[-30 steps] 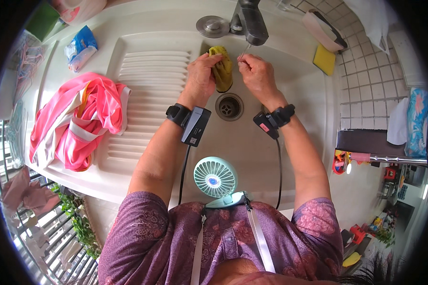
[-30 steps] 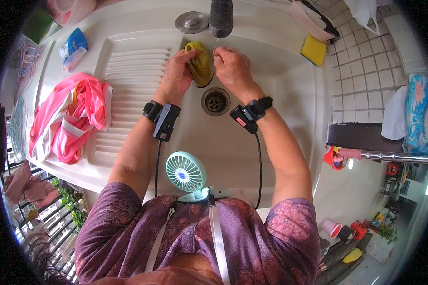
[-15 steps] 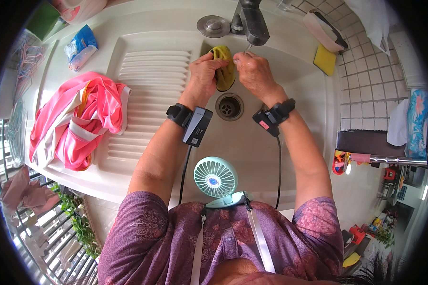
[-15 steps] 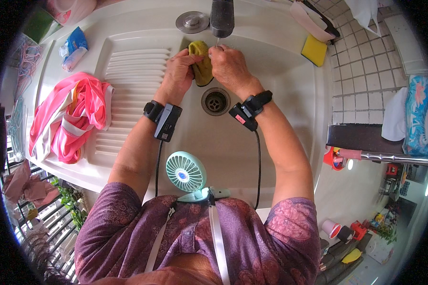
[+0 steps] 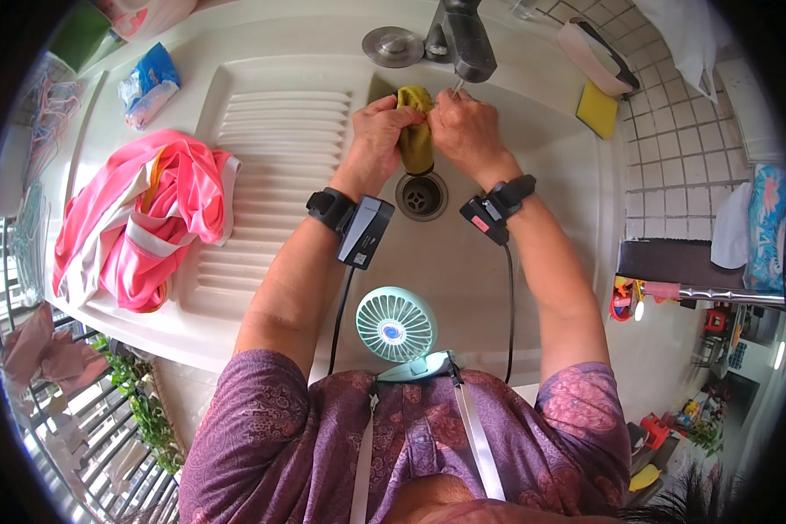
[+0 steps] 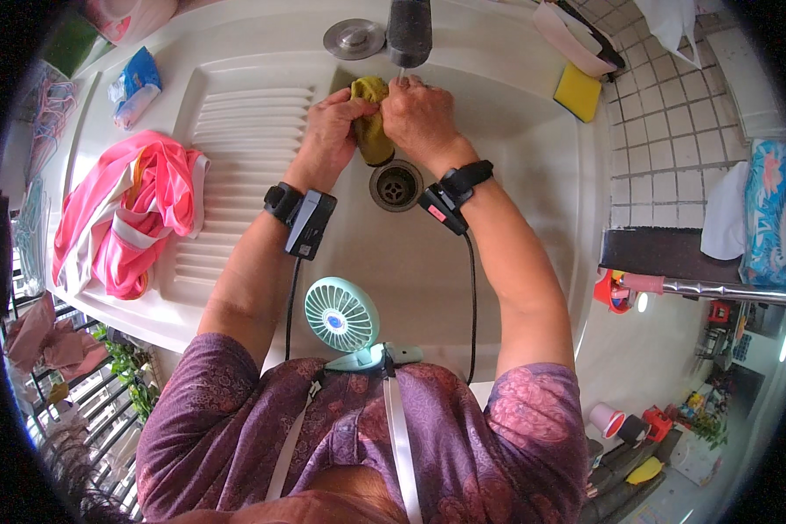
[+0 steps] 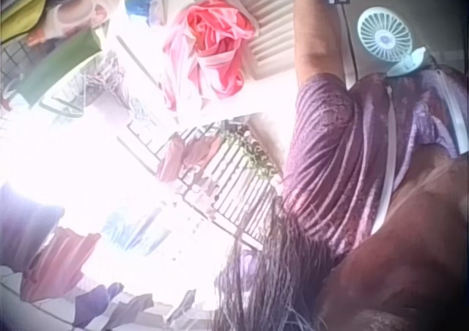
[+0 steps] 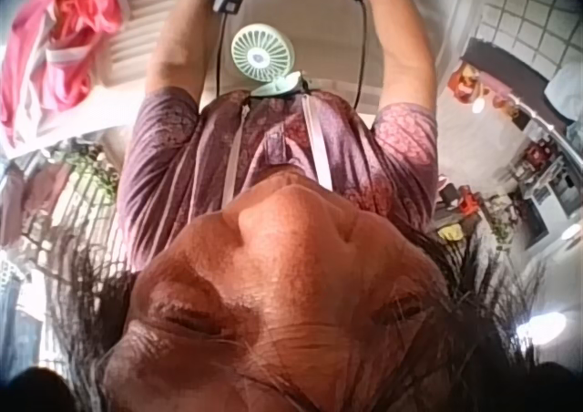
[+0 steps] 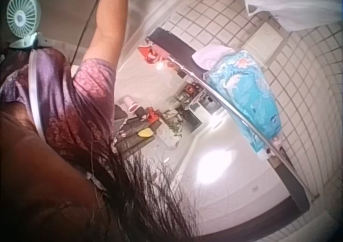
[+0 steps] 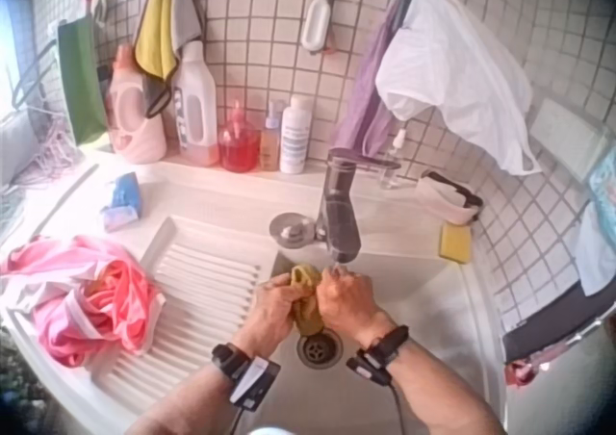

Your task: The person washes a yellow cloth by hand under running water in a sink, rubbing the fabric against itself and rinsing different sections.

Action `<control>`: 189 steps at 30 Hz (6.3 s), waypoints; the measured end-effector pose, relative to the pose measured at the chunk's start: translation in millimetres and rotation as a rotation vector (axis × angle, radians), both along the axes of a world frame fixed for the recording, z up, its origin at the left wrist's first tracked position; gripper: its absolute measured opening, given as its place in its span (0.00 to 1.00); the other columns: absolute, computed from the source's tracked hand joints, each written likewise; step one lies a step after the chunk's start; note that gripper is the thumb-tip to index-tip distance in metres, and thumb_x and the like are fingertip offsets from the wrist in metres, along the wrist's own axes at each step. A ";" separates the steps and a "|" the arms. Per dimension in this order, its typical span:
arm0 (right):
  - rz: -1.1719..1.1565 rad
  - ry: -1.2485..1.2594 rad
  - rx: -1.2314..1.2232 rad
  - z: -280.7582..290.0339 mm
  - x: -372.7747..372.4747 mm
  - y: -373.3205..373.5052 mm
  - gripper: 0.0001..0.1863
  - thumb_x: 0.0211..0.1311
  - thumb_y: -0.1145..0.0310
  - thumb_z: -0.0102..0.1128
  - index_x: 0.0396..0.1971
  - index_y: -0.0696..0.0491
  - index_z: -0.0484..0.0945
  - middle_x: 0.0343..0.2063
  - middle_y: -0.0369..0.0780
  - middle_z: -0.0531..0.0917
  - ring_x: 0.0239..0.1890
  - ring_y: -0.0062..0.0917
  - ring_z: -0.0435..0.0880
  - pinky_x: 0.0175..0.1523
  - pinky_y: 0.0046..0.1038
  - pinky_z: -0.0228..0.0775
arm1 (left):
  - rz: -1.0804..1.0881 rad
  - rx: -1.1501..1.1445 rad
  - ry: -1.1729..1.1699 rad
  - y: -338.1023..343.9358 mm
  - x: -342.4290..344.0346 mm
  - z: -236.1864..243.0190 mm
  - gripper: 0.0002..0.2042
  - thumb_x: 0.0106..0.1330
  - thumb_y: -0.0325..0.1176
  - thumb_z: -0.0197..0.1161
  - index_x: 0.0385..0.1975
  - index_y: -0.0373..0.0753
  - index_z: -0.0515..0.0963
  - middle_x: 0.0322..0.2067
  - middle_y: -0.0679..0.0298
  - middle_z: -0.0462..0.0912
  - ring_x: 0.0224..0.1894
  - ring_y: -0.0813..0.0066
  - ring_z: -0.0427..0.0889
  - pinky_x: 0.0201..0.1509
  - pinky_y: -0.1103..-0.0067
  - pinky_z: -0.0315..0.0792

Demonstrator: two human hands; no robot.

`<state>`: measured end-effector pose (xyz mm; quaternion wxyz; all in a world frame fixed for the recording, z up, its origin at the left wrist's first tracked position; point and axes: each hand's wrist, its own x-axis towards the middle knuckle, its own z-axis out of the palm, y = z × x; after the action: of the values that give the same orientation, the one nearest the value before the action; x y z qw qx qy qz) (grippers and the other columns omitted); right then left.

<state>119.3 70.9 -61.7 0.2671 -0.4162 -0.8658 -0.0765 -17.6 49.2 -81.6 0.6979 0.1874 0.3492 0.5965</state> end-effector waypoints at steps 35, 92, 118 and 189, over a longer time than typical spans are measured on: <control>0.119 0.121 -0.180 4.9 4.4 2.7 0.04 0.50 0.72 0.52 0.22 0.57 0.73 0.22 0.44 0.77 0.26 0.40 0.78 0.32 0.37 0.71 | -0.006 0.015 0.040 2.0 -4.9 -5.5 0.11 0.49 0.16 0.53 0.34 0.29 0.73 0.32 0.60 0.76 0.33 0.71 0.76 0.38 0.78 0.72; 0.177 0.083 -0.111 8.8 4.0 -5.8 0.01 0.48 0.77 0.54 0.23 0.58 0.74 0.21 0.45 0.77 0.26 0.38 0.77 0.30 0.35 0.70 | 0.024 0.066 0.172 1.4 -0.6 -3.6 0.10 0.48 0.15 0.57 0.32 0.29 0.75 0.28 0.62 0.78 0.29 0.75 0.76 0.33 0.80 0.71; -0.096 0.433 -0.501 -10.7 30.1 0.6 0.06 0.52 0.72 0.53 0.22 0.59 0.73 0.15 0.39 0.75 0.19 0.25 0.74 0.27 0.27 0.66 | -0.003 -0.005 0.014 0.6 -0.7 0.3 0.09 0.43 0.13 0.53 0.26 0.28 0.74 0.27 0.59 0.76 0.26 0.73 0.75 0.28 0.80 0.69; 0.064 -0.094 -0.075 11.3 4.9 1.2 0.02 0.47 0.76 0.53 0.20 0.57 0.72 0.20 0.45 0.77 0.25 0.37 0.78 0.28 0.35 0.71 | 0.045 0.053 0.124 -0.7 -1.8 2.6 0.07 0.42 0.15 0.51 0.21 0.31 0.74 0.21 0.66 0.73 0.21 0.78 0.70 0.25 0.82 0.66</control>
<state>124.2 72.1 -50.4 0.2127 -0.3940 -0.8924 -0.0551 -19.4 48.5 -78.9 0.6562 0.2345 0.3799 0.6084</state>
